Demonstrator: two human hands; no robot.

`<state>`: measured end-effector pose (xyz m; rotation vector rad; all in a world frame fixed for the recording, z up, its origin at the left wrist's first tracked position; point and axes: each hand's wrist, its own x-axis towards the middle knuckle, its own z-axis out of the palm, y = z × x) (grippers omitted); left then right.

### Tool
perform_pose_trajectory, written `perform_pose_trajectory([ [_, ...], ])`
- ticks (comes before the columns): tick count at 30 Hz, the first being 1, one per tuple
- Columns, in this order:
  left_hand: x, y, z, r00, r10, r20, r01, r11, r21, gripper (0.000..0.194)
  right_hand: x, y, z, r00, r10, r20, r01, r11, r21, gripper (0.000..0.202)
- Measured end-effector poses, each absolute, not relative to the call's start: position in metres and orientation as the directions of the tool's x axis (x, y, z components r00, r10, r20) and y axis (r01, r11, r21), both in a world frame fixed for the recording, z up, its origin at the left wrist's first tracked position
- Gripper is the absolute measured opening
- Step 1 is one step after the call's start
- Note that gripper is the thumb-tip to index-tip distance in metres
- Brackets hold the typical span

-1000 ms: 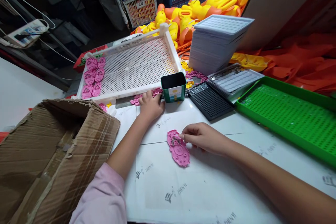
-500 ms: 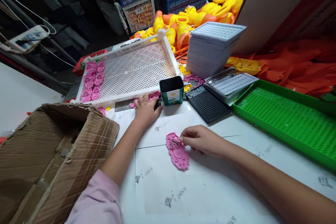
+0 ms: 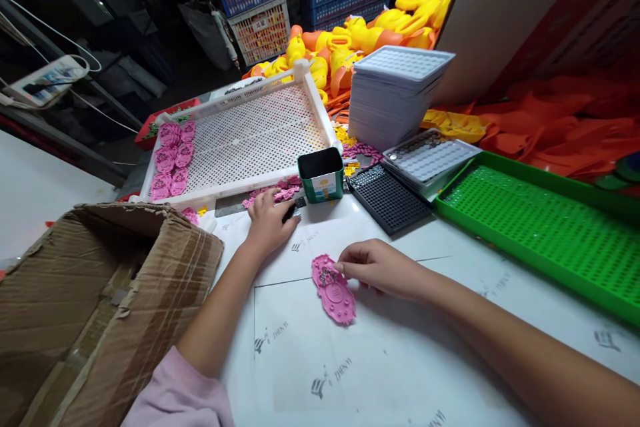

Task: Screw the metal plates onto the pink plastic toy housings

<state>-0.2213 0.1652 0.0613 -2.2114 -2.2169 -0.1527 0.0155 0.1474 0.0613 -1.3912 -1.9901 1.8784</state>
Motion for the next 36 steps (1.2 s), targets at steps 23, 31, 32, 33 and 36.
perform_pose_trajectory([
  [23,-0.227,0.131,0.064,-0.236,0.955,0.181,0.970,0.221,0.103,0.017,0.018,0.145,0.070,-0.581,0.630,-0.516,0.543,-0.172,-0.822,0.031],
  [31,-0.238,0.113,0.074,-0.439,0.878,0.190,0.758,0.249,0.602,0.024,0.018,0.145,0.067,-0.591,0.639,-0.493,0.502,-0.187,-0.844,0.028],
  [32,-0.236,0.111,0.075,-0.448,0.879,0.166,0.719,0.243,0.651,0.027,0.018,0.145,0.066,-0.591,0.639,-0.492,0.489,-0.201,-0.849,0.028],
  [33,-0.232,0.109,0.075,-0.452,0.881,0.140,0.673,0.234,0.701,0.030,0.018,0.145,0.066,-0.591,0.641,-0.491,0.469,-0.222,-0.855,0.028],
  [36,-0.216,0.102,0.077,-0.434,0.898,0.075,0.534,0.189,0.824,0.039,0.017,0.145,0.063,-0.559,0.673,-0.485,0.383,-0.309,-0.871,0.028],
])
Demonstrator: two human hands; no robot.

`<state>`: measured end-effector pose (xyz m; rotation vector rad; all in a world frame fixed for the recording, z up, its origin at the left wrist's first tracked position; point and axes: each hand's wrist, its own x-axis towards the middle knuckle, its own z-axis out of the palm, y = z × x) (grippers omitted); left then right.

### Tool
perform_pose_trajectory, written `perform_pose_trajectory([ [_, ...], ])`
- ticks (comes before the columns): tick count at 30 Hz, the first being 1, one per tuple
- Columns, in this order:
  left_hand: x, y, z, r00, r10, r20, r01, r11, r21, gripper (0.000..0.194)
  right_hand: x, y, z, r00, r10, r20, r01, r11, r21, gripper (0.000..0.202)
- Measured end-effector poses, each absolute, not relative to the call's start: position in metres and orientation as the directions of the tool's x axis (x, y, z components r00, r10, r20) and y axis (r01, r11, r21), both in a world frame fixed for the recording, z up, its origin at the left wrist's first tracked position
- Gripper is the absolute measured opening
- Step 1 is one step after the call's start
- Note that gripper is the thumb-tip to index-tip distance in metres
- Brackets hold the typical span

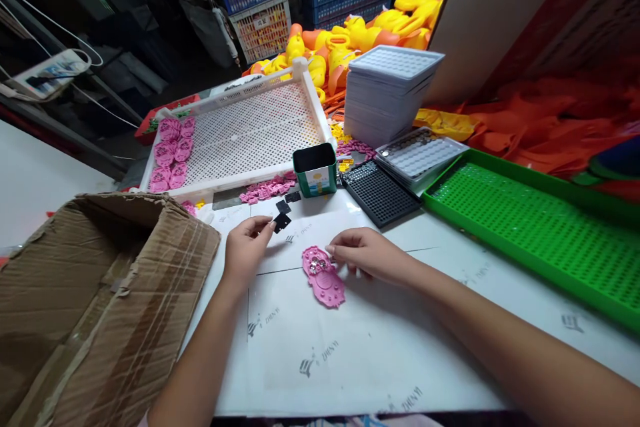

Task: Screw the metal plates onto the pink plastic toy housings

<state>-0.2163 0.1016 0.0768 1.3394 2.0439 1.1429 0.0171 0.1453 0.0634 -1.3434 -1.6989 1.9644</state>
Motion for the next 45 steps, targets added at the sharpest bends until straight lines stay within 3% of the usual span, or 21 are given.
perform_pose_trajectory([
  [4,-0.190,0.089,0.073,-0.407,0.914,0.008,0.357,0.151,0.922,0.042,0.013,0.141,0.056,-0.510,0.764,-0.395,0.194,-0.345,-0.918,0.030],
  [8,-0.171,0.075,0.066,-0.319,0.942,-0.107,0.231,0.187,0.955,0.027,0.007,0.132,0.048,-0.523,0.800,-0.294,-0.011,-0.351,-0.936,0.044],
  [11,-0.173,0.069,0.064,-0.148,0.989,0.025,0.413,0.039,0.910,0.023,0.007,0.130,0.049,-0.546,0.784,-0.295,-0.086,-0.403,-0.911,0.029],
  [14,-0.185,0.071,0.063,0.007,0.989,0.145,0.659,-0.113,0.743,0.048,0.010,0.136,0.051,-0.506,0.814,-0.286,-0.118,-0.394,-0.911,0.024],
  [16,-0.191,0.073,0.060,0.049,0.995,0.081,0.793,-0.088,0.603,0.073,0.012,0.142,0.050,-0.451,0.850,-0.273,-0.131,-0.366,-0.921,0.028],
  [18,-0.193,0.075,0.056,0.077,0.997,-0.017,0.868,-0.059,0.494,0.079,0.013,0.146,0.046,-0.414,0.872,-0.261,-0.137,-0.343,-0.929,0.034],
  [22,-0.188,0.073,0.051,0.143,0.989,-0.045,0.896,-0.110,0.429,0.059,0.010,0.147,0.040,-0.408,0.868,-0.283,-0.112,-0.355,-0.928,0.037],
  [29,-0.183,0.070,0.054,0.148,0.989,-0.022,0.837,-0.113,0.535,0.041,0.010,0.146,0.043,-0.387,0.855,-0.346,-0.119,-0.418,-0.901,0.045],
  [36,-0.180,0.066,0.054,0.166,0.985,-0.042,0.607,-0.069,0.792,0.049,0.013,0.149,0.043,-0.388,0.846,-0.366,-0.179,-0.459,-0.870,0.048],
  [41,-0.172,0.062,0.053,0.064,0.967,-0.246,0.270,0.221,0.937,0.063,0.015,0.151,0.045,-0.371,0.838,-0.401,-0.223,-0.500,-0.837,0.046],
  [45,-0.169,0.063,0.054,0.092,0.926,-0.367,-0.030,0.371,0.928,0.073,0.016,0.152,0.046,-0.359,0.838,-0.411,-0.262,-0.513,-0.818,0.041],
])
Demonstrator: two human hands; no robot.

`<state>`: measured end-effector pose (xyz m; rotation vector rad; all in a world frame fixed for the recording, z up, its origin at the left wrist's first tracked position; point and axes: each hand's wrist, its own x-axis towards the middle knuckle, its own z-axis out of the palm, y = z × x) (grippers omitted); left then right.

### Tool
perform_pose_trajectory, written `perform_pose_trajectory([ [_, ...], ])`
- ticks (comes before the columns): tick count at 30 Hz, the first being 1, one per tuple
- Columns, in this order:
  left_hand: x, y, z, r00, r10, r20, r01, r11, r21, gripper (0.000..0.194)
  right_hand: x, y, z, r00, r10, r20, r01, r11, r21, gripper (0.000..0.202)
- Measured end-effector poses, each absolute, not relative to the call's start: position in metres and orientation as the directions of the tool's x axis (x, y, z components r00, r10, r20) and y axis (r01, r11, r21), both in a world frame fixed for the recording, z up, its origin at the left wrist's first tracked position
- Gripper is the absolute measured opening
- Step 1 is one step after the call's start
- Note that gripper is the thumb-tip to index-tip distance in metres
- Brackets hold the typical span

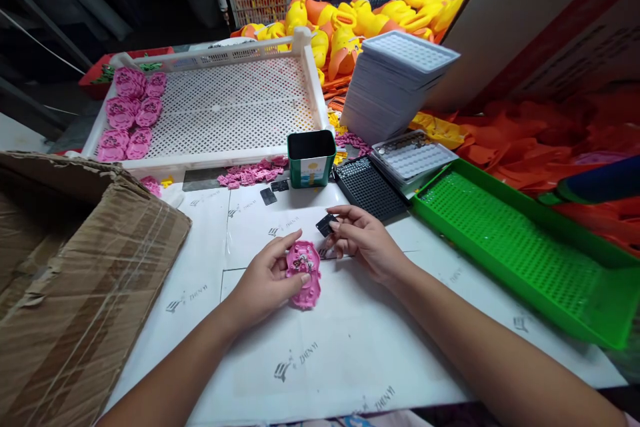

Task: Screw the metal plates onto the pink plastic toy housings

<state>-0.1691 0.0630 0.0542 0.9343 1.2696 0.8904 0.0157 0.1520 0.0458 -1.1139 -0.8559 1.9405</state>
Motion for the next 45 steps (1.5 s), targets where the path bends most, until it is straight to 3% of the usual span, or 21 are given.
perform_pose_trajectory([
  [8,-0.172,0.067,0.052,0.016,0.899,-0.439,-0.235,0.430,0.872,0.072,0.015,0.150,0.051,-0.367,0.814,-0.451,-0.282,-0.559,-0.780,0.040],
  [13,-0.173,0.070,0.055,0.069,0.898,-0.435,-0.322,0.433,0.842,0.049,0.014,0.143,0.051,-0.417,0.834,-0.360,-0.230,-0.480,-0.847,0.038],
  [16,-0.171,0.071,0.060,0.118,0.889,-0.443,-0.340,0.455,0.823,0.049,0.013,0.139,0.047,-0.462,0.836,-0.297,-0.184,-0.418,-0.890,0.033],
  [20,-0.170,0.069,0.059,0.155,0.879,-0.452,-0.343,0.477,0.809,0.057,0.013,0.136,0.040,-0.533,0.818,-0.216,-0.033,-0.275,-0.961,0.017],
  [24,-0.171,0.069,0.055,0.162,0.881,-0.444,-0.337,0.472,0.815,0.060,0.015,0.136,0.036,-0.560,0.828,-0.019,0.116,0.055,-0.992,0.008],
  [28,-0.171,0.069,0.053,0.156,0.878,-0.452,-0.312,0.478,0.821,0.058,0.015,0.136,0.033,-0.594,0.790,0.151,0.181,0.315,-0.932,0.012],
  [35,-0.171,0.069,0.055,0.163,0.886,-0.434,-0.348,0.463,0.815,0.056,0.015,0.132,0.032,-0.616,0.724,0.311,0.183,0.516,-0.837,0.018],
  [42,-0.172,0.070,0.055,0.169,0.884,-0.437,-0.358,0.468,0.808,0.056,0.016,0.130,0.037,-0.634,0.525,0.568,0.187,0.817,-0.546,0.016],
  [45,-0.173,0.070,0.055,0.173,0.887,-0.428,-0.363,0.461,0.810,0.053,0.016,0.129,0.038,-0.633,0.495,0.596,0.174,0.840,-0.514,0.023],
])
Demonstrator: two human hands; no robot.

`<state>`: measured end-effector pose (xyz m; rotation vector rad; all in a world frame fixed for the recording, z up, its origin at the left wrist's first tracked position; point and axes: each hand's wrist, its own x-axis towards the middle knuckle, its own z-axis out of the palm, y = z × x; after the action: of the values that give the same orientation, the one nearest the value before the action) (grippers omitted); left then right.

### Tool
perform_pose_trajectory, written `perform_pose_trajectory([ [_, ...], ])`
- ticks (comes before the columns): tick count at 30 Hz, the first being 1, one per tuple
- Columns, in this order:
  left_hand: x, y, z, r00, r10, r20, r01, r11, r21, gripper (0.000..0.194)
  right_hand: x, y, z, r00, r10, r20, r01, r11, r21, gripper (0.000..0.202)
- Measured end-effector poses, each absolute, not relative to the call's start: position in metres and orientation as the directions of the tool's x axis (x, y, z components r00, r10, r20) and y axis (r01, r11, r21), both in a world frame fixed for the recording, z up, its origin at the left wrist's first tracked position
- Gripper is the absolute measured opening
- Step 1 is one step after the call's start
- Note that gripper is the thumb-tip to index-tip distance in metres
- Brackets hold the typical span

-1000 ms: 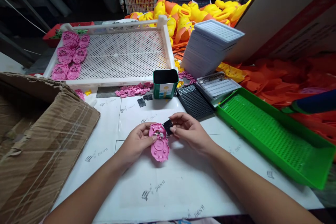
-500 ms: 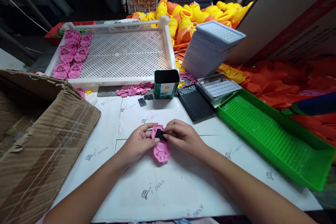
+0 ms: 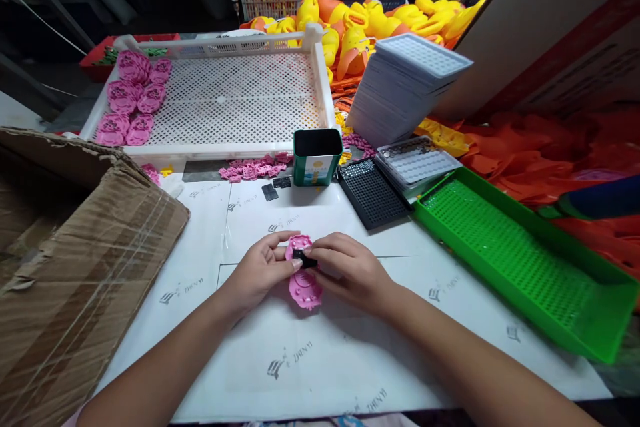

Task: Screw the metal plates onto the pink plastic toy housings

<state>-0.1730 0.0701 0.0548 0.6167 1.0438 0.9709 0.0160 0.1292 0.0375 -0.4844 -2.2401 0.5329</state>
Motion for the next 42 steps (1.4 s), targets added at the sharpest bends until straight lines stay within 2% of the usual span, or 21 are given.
perform_pose_trajectory([
  [5,-0.1729,0.0693,0.0557,0.165,0.886,-0.433,-0.352,0.463,0.813,0.049,0.0164,0.1296,0.0381,-0.613,0.497,0.614,0.150,0.836,-0.528,0.033],
  [17,-0.1721,0.0685,0.0561,0.171,0.882,-0.438,-0.358,0.470,0.807,0.050,0.0147,0.1294,0.0394,-0.594,0.467,0.655,0.105,0.852,-0.513,0.041],
  [32,-0.1692,0.0679,0.0583,0.136,0.887,-0.442,-0.332,0.461,0.823,0.050,0.0132,0.1292,0.0423,-0.588,0.445,0.676,0.098,0.868,-0.487,0.026],
  [42,-0.1696,0.0670,0.0578,0.134,0.885,-0.445,-0.330,0.463,0.823,0.052,0.0135,0.1284,0.0423,-0.584,0.454,0.673,0.104,0.864,-0.492,0.027],
])
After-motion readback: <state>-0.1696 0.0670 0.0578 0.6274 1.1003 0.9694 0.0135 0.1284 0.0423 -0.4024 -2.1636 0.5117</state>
